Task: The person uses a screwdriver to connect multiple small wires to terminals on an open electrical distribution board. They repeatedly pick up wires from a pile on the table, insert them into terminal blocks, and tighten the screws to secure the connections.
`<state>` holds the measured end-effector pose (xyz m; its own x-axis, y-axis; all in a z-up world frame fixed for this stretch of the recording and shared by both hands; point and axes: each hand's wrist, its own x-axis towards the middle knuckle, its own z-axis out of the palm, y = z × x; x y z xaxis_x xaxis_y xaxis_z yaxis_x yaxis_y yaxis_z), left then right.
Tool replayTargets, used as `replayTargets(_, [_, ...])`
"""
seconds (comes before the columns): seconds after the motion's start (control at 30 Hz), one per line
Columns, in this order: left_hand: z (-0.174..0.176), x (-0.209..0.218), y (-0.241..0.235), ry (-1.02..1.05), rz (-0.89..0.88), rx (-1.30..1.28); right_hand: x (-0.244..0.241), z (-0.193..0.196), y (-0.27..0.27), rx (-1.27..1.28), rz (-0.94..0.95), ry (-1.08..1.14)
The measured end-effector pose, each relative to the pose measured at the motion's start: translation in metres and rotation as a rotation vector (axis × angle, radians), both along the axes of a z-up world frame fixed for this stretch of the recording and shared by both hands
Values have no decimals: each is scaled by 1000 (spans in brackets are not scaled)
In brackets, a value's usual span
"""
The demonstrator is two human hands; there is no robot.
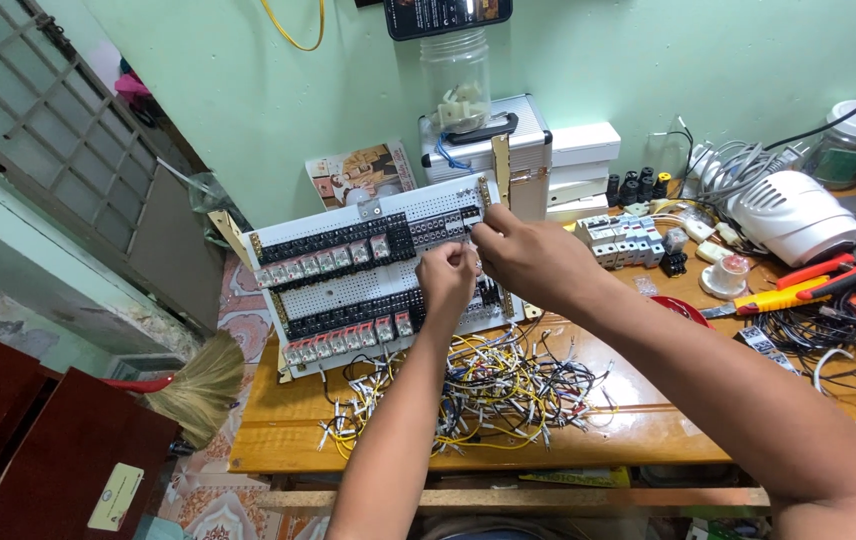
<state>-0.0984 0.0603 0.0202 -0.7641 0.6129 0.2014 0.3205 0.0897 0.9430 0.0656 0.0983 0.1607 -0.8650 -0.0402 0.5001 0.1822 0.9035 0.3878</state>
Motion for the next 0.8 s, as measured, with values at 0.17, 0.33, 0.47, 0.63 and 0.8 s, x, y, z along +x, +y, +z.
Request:
replayTargets(0.17, [-1,1,-3,59,0,30,-6,15,-3,-160,-5,-116])
replayTargets(0.33, [-3,0,-3,44,-24,44,-7,19,9,-163,48,-108])
replayTargets(0.47, [12,6,-10,9,-33,26,-8,27,7,-146,30,-208])
replayTargets(0.63, [33,12,-22,-11,-67,-28,-12,27,14,-86,23,-261])
replayTargets(0.8, [33,11,-20,-24,-60,-54,-11,38,6,-219,30,-182])
